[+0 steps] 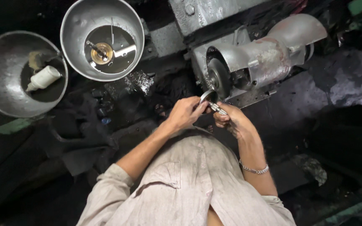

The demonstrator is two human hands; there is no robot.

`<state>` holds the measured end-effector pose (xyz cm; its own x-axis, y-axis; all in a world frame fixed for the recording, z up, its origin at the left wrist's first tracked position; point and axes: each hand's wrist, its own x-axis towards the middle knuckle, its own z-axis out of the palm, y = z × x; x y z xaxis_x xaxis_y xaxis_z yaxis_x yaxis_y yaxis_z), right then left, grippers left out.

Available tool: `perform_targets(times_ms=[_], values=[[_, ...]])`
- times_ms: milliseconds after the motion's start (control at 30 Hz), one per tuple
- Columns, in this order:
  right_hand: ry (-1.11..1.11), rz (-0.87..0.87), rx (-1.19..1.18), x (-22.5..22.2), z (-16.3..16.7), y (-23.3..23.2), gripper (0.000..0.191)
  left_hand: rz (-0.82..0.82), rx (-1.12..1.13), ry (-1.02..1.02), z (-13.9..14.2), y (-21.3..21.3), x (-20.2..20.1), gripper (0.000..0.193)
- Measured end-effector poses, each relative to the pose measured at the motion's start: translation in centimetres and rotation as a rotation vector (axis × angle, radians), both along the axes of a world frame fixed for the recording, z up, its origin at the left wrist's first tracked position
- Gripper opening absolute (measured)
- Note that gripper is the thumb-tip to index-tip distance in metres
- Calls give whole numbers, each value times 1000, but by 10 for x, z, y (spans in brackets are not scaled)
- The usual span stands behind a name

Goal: The person holds a small cylindrical metal part against a rotating grinding wheel, repeatedly rotating the part to grind its edges and surfaces. The person continues this process for the duration of the clip.

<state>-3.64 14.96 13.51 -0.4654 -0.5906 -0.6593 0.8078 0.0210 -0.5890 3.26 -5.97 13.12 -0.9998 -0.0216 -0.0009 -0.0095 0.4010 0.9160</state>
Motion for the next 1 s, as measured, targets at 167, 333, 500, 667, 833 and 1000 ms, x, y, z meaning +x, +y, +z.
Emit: perform_targets(times_ms=[167, 333, 500, 667, 833, 1000], values=[[-47, -48, -65, 1, -12, 8, 32, -96, -203, -19, 15, 1, -35, 36], [-75, -84, -115, 5, -15, 12, 32, -183, -300, -4, 14, 1, -50, 35], [358, 134, 516, 17, 3, 29, 46, -244, 39, -86, -13, 3, -27, 33], [668, 39, 507, 17, 11, 43, 28, -322, 645, -414, -49, 22, -11, 37], [643, -176, 434, 32, 1, 38, 25, -243, 970, -689, -56, 32, -12, 49], [781, -436, 518, 32, -6, 38, 24, -288, 1463, -844, -49, 40, -17, 54]])
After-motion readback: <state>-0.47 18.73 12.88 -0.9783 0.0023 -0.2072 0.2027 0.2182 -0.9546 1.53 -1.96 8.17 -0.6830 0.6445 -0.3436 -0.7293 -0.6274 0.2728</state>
